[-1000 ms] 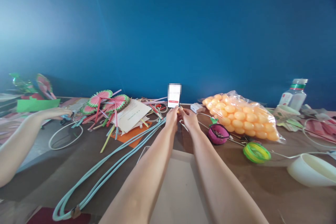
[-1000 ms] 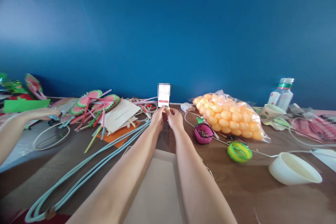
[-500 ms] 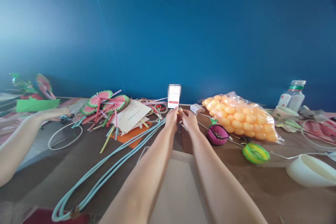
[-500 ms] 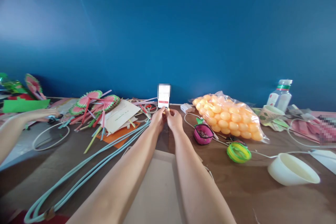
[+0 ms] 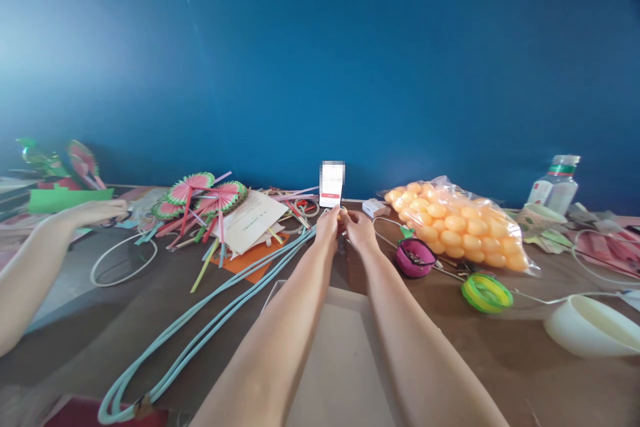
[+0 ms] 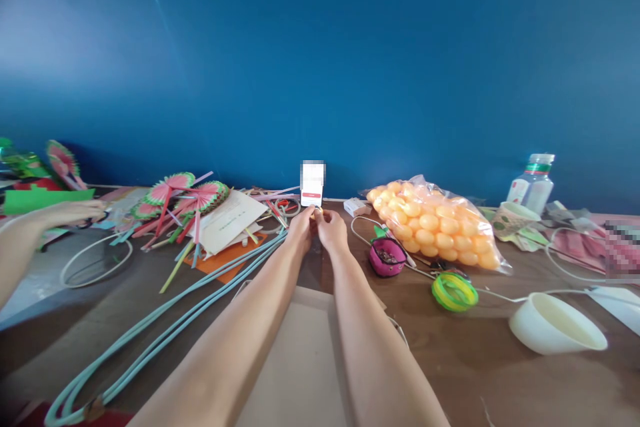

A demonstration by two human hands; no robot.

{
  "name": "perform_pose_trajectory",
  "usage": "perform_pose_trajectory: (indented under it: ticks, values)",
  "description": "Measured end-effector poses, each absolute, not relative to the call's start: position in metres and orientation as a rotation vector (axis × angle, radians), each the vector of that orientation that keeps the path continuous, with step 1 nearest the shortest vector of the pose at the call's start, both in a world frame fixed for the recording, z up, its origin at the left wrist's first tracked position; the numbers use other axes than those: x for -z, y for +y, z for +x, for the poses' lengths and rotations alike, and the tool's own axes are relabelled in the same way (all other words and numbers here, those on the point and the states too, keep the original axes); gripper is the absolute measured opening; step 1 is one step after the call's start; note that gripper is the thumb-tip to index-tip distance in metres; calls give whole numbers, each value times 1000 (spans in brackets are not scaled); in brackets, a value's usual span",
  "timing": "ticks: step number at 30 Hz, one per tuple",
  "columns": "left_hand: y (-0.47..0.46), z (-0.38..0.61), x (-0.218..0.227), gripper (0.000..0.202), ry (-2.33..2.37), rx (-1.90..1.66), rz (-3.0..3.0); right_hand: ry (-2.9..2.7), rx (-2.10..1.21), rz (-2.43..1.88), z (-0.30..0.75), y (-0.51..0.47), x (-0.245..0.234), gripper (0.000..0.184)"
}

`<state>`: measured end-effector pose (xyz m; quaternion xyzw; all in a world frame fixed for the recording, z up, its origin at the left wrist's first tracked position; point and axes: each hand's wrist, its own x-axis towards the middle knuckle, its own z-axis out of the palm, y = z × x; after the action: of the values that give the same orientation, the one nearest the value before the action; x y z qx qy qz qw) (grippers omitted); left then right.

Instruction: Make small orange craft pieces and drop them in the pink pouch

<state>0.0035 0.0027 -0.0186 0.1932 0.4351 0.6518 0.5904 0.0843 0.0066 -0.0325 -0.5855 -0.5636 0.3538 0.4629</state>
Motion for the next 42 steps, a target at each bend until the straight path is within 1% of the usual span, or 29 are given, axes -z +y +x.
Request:
perform_pose_trajectory:
  ticks: [9, 23, 29, 32, 37, 42]
  values:
    - [2, 4, 16, 10, 1017, -1527, 449, -1391, -878, -1452, 84, 4, 30, 36]
    - [2, 4, 16, 9, 1019, -1514, 424, -1398, -866, -1472, 84, 2, 28, 37]
    - [2, 4, 15, 10, 995, -1510, 434, -1472, -755, -1478, 85, -4, 20, 34]
    - [1, 3, 15, 11, 983, -1503, 447, -1501, -720, -1482, 85, -4, 21, 36]
    - [3, 2, 15, 11, 933, -1522, 436, -1406, -821, -1407, 85, 3, 29, 39]
    - [5, 3, 17, 12, 892, -1527, 426, -1276, -972, -1352, 84, 7, 32, 48]
